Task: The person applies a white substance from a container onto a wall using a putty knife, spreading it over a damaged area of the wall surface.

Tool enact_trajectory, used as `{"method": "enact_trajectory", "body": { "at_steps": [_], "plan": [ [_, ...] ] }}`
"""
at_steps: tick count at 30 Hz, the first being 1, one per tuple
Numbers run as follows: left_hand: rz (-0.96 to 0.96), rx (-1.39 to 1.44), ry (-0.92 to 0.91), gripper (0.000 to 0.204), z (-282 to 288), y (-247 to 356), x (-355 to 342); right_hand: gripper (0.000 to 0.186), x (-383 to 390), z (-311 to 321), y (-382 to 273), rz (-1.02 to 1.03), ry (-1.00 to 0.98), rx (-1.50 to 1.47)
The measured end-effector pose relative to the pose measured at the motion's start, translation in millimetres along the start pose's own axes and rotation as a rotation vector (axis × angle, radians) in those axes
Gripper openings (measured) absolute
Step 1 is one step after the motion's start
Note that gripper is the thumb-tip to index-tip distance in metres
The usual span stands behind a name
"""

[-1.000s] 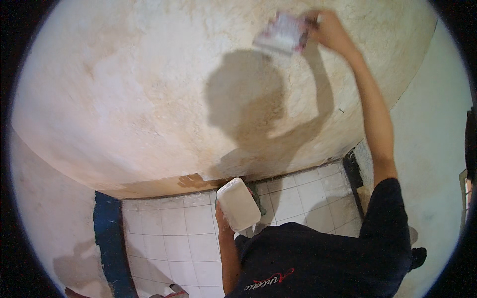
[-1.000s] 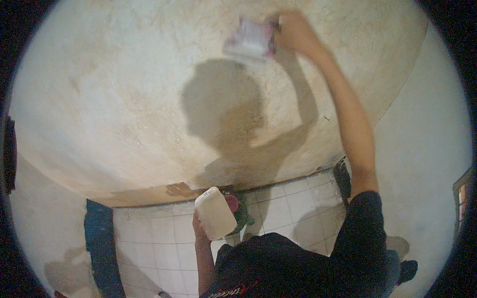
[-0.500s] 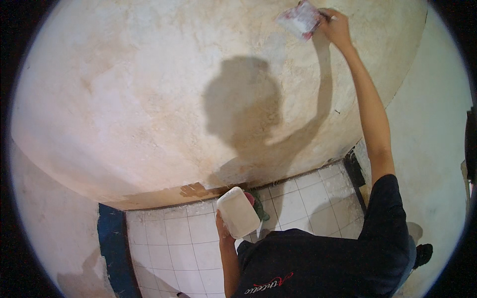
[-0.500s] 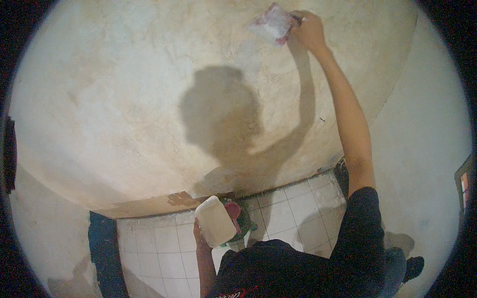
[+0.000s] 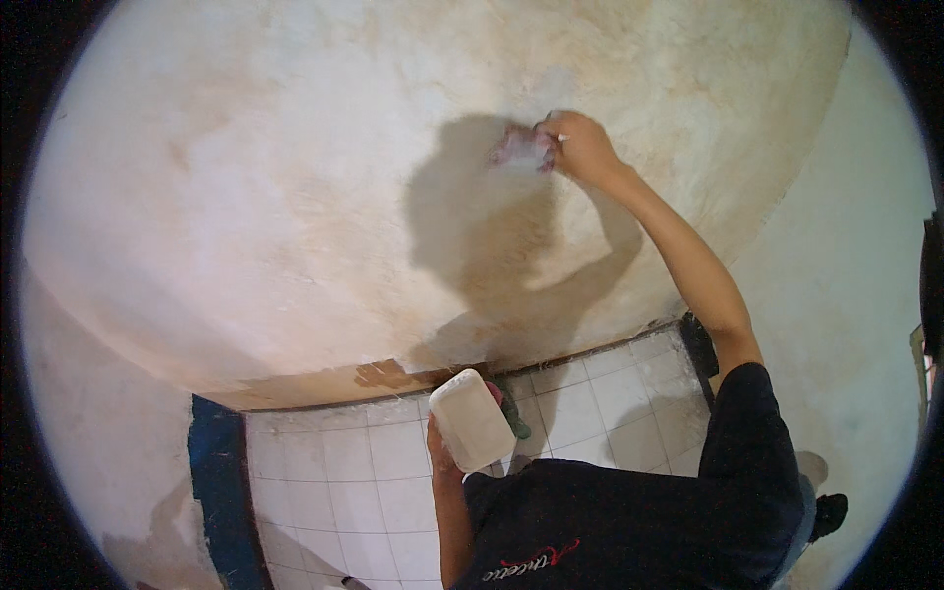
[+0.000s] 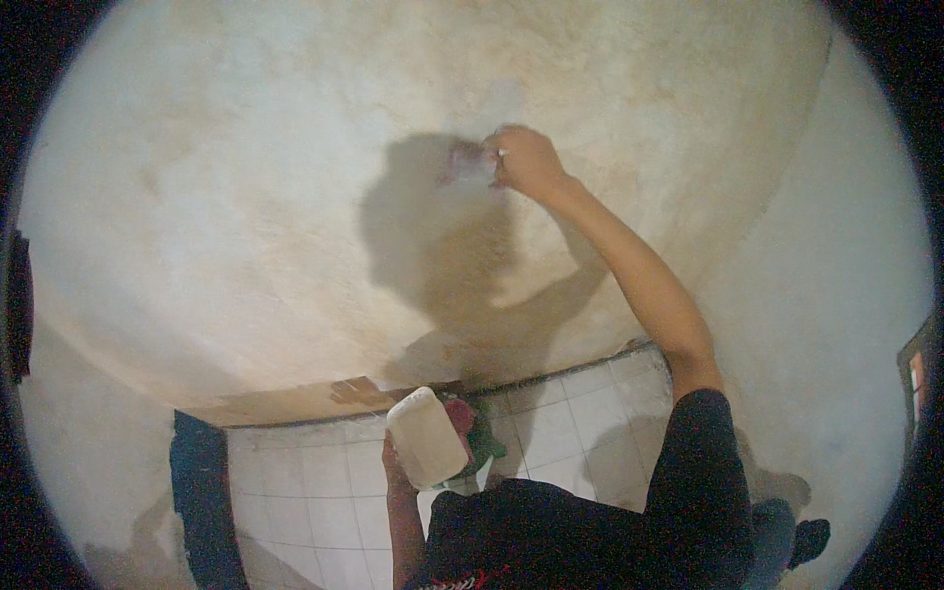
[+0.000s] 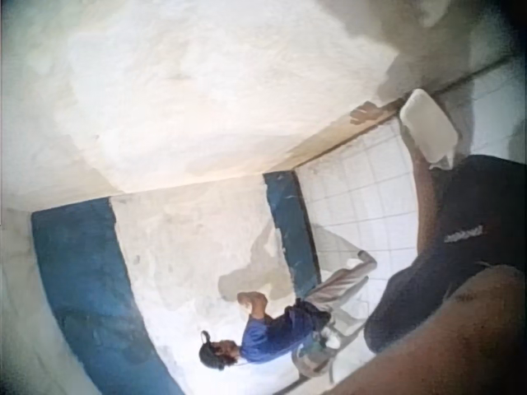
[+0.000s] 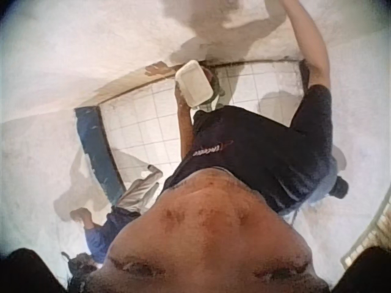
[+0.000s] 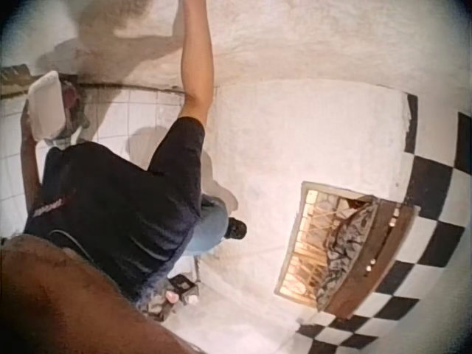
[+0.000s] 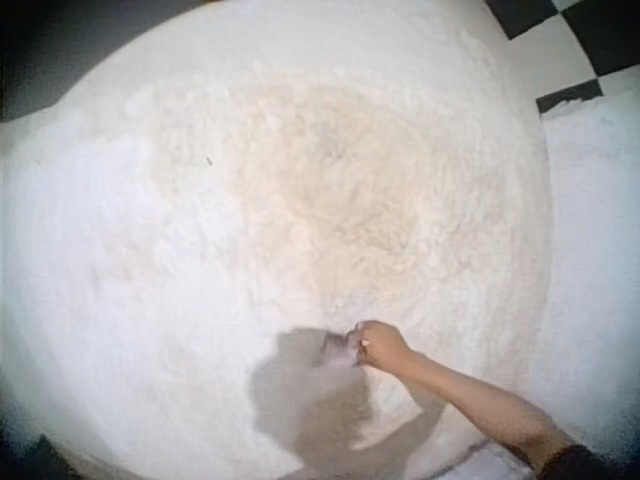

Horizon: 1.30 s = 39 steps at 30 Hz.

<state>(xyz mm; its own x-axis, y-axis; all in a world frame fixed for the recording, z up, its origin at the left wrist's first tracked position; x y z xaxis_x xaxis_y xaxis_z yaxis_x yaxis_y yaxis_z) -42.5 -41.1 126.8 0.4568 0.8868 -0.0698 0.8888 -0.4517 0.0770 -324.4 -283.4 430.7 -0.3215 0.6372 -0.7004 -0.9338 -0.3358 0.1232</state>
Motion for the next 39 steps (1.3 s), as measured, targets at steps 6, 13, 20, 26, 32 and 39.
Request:
{"method": "enact_trajectory", "body": {
  "at_steps": [6, 13, 20, 26, 32, 39],
  "plan": [
    [-0.195, -0.328, 0.519, 0.061, 82.2, 26.6, 31.2, 0.023, -87.8, 83.6, 29.9, 0.015, 0.285, 0.26],
    [-0.158, -0.284, 0.536, 0.064, 97.7, 15.7, 26.8, 0.01, -139.8, 179.0, 107.6, 0.204, 0.709, 0.309],
    [-0.156, -0.331, 0.552, 0.062, 90.3, 21.3, 28.3, 0.026, -43.1, 160.6, 142.1, -0.351, 0.325, -0.144],
    [-0.147, -0.337, 0.612, 0.06, 95.4, 23.7, 26.5, 0.044, 118.8, 32.1, 77.6, -0.727, 0.193, -0.928],
    [-0.055, -0.282, 0.531, 0.057, 114.6, 19.9, 21.0, 0.035, 175.7, -81.9, 56.8, -0.973, 0.233, -1.328],
    [-0.076, -0.425, 0.615, 0.057, 148.4, -1.9, 40.6, 0.036, 172.6, -148.6, 71.9, -0.965, 0.457, -1.679]
  ]
}}
Point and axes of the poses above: each hand's wrist, its own x-axis away from the middle knuckle, its own z-axis out of the back of the hand, y = z × x, the point moved 5 cm from there along -x, towards the middle knuckle, and after that the axes turned 9 degrees about x, right-handed, at the moved point
